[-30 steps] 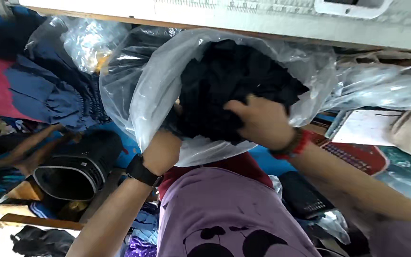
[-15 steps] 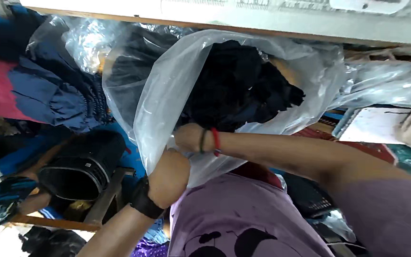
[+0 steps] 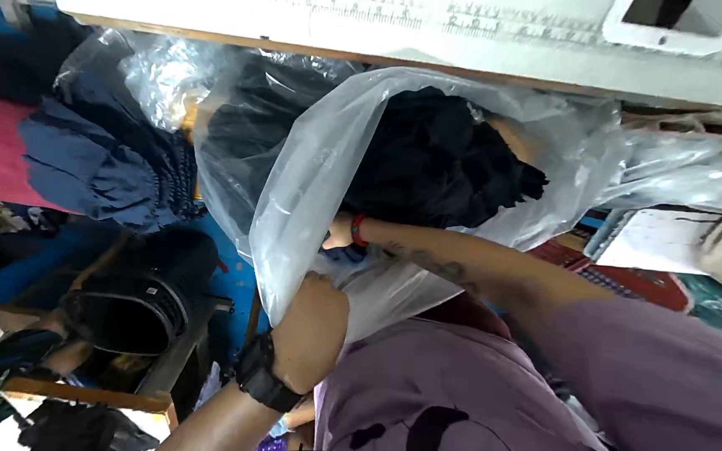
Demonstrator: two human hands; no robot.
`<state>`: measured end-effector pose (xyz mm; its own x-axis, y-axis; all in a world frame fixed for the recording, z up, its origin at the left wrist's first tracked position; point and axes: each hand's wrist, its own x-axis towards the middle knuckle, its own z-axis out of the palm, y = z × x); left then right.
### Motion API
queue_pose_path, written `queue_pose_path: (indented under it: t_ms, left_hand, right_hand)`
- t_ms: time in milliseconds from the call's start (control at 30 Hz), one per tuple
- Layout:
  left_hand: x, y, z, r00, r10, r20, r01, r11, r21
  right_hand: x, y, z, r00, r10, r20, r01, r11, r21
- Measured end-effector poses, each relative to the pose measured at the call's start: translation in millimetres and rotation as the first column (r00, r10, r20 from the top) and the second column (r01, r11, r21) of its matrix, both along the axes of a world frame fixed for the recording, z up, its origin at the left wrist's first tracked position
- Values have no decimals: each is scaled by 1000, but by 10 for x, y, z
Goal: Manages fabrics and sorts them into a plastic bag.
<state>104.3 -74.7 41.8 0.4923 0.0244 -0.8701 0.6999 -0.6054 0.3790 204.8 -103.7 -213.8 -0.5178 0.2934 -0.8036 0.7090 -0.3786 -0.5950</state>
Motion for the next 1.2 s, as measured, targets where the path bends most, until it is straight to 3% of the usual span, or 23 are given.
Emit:
queue_pose_path:
  t_ms: [100, 167, 233, 333, 433, 533, 600, 733, 800, 900, 1033, 1100, 1133, 1200]
  left_hand:
    - [-54, 18, -37, 999, 26, -24, -27, 1000, -8]
    - [-106, 25, -78, 998, 49, -40, -49, 999, -6]
    - [-155, 44, -137, 997, 73, -30, -73, 997, 3]
    - [-191, 79, -223, 995, 97, -8, -96, 994, 43]
    - [-173, 142, -284, 997, 60, -43, -58, 997, 46]
    - [-173, 148, -317, 999, 28, -41, -26, 998, 51]
    - [-177, 129, -331, 998, 45, -38, -42, 998, 54]
    - [-137, 140, -385, 991, 132, 20, -133, 989, 71]
    - [-88, 137, -405, 964, 242, 114, -250, 966, 66]
    - [113, 66, -470, 783, 483, 391, -534, 845, 25]
    - [617, -33, -419, 404, 645, 648, -799, 594, -93]
    - [683, 85, -271, 211, 670, 711, -877, 451, -164]
    - [639, 213, -175, 131, 672, 729, -880, 418, -228]
    - [454, 506, -29, 10, 699, 715, -822, 412, -392]
  right_hand:
    - [523, 421, 798, 987, -152, -56, 138, 970, -198]
    - [953, 505, 1084, 969, -244, -40, 232, 953, -194]
    - [1432, 485, 1257, 912, -388, -129, 361, 912, -192]
    - [2039, 302, 1377, 754, -634, -173, 582, 767, -270]
    - [2387, 66, 1285, 605, -796, -24, 789, 603, -114]
    - [2580, -157, 1024, 419, -907, 47, 906, 414, -87]
    - [2638, -281, 951, 343, -939, 40, 934, 336, -119]
    - [2572, -464, 1125, 508, -860, -46, 852, 509, -122]
    - [2431, -464, 1221, 539, -841, -35, 837, 540, -82]
    - [2158, -289, 1471, 480, -874, -79, 876, 483, -18]
    - [1781, 209, 2238, 455, -851, -264, 872, 485, -60]
    - [1688, 459, 2554, 494, -769, -407, 845, 535, 14]
    - [1718, 577, 2690, 547, -697, -464, 816, 567, 109]
    - [1833, 762, 2931, 595, -602, -533, 794, 543, 273]
